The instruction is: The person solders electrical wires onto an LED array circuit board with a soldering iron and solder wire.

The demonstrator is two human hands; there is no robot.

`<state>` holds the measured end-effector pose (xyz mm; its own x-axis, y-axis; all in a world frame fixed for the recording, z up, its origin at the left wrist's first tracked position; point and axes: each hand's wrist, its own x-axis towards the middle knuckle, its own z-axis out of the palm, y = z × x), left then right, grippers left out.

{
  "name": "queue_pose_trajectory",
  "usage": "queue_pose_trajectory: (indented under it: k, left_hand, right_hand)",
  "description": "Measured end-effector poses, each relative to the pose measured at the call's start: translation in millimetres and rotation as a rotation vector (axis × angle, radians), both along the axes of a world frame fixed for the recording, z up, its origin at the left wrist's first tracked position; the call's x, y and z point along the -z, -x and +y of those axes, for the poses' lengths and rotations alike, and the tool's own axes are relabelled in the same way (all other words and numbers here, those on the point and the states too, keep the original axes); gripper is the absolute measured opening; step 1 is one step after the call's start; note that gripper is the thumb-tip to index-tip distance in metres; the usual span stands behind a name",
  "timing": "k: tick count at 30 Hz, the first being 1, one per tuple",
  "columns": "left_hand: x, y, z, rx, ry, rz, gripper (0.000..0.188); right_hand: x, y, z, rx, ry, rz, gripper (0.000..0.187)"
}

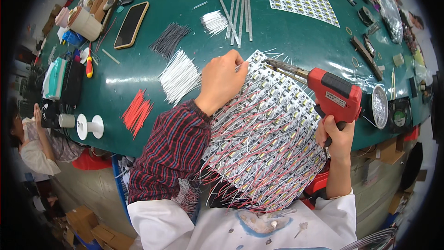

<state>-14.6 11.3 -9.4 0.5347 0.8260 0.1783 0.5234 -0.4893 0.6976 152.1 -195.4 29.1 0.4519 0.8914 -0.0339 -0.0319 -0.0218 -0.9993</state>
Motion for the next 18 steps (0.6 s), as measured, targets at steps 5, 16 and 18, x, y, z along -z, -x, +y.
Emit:
queue_pose_trajectory:
  k: [5, 16, 18]
  left_hand:
    - [2.7, 3.6, 1.3, 0.003, -0.010, -0.009, 0.022]
    - [6.0, 3.7, 2.6, 0.017, -0.024, -0.035, 0.020]
    - [5.6, 4.2, 2.8, 0.016, -0.019, -0.030, 0.021]
  right_hand:
    - [0.2, 9.8, 8.3, 0.033, 0.015, 0.020, 0.028]
    - [4.7, 7.8, 12.6, -0.022, -0.010, -0.057, 0.044]
    - [5.6, 7.6, 12.3, -0.031, -0.012, -0.059, 0.045]
